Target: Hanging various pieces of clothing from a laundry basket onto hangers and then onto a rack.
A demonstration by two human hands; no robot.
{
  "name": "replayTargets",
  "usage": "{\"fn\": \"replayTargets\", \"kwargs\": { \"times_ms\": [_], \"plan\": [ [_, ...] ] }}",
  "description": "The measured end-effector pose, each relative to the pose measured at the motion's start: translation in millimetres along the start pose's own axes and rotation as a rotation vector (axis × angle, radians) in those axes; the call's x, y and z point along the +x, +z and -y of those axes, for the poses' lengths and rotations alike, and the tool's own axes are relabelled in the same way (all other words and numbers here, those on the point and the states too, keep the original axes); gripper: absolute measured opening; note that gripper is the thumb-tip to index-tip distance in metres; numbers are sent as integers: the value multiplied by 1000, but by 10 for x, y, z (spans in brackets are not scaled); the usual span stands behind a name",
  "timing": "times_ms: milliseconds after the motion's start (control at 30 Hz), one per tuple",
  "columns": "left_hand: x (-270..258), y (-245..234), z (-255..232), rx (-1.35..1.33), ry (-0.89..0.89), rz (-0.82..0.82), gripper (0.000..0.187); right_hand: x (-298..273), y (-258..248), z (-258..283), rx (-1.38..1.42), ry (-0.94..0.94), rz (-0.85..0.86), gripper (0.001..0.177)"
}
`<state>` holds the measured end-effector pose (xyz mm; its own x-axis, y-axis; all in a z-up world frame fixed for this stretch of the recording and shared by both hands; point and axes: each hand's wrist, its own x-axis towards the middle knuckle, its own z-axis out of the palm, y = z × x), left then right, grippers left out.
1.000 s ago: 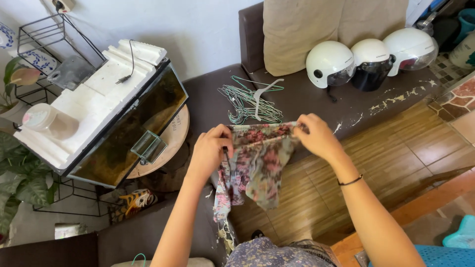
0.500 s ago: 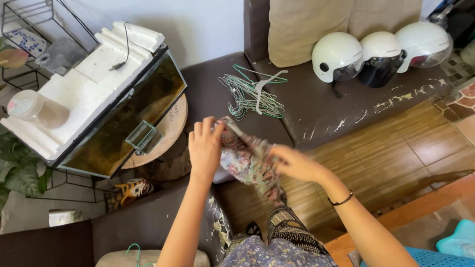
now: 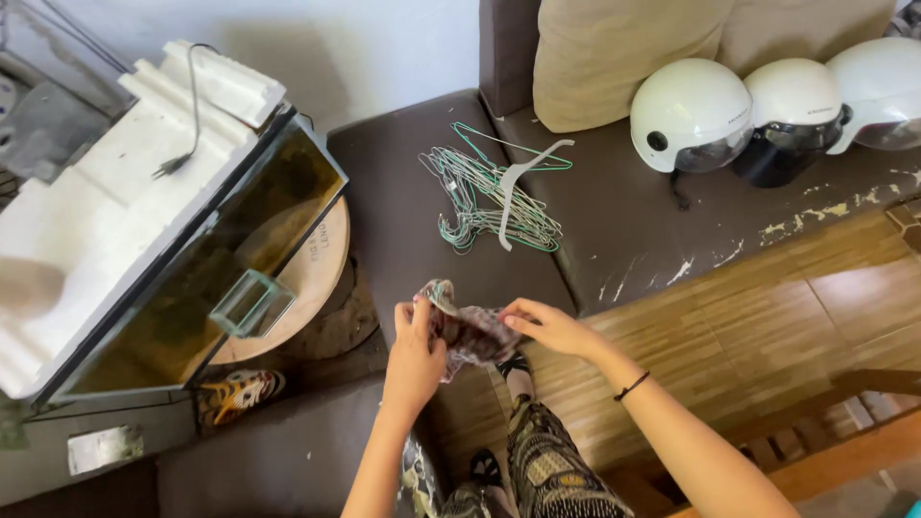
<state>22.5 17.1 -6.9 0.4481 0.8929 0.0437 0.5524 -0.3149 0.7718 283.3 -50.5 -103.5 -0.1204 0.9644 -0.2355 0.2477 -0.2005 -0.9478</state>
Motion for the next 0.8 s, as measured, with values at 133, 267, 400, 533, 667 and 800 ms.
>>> {"fn": "replayTargets", "kwargs": {
  "times_ms": [133, 267, 400, 533, 667, 800],
  "plan": [
    [318, 279, 21, -43, -238, 70, 58, 477, -264, -759, 113, 172, -34, 31],
    [459, 794, 699, -88, -69, -72, 71, 919, -542, -1237, 120, 477, -87, 29],
    [775, 787, 599, -526, -599, 30, 78, 1372, -717, -1968, 145, 381, -221, 30],
    [1002, 825, 704, -305, -317, -83, 74, 1847, -735, -2228, 109, 484, -290, 35],
    [1125, 964, 784, -502, -413, -82, 72, 2229, -669, -2852, -33, 511, -398, 50],
    [1283, 1026, 666, -796, -789, -74, 81, 2492, -573, -3326, -318, 516, -512, 68]
  ]
}}
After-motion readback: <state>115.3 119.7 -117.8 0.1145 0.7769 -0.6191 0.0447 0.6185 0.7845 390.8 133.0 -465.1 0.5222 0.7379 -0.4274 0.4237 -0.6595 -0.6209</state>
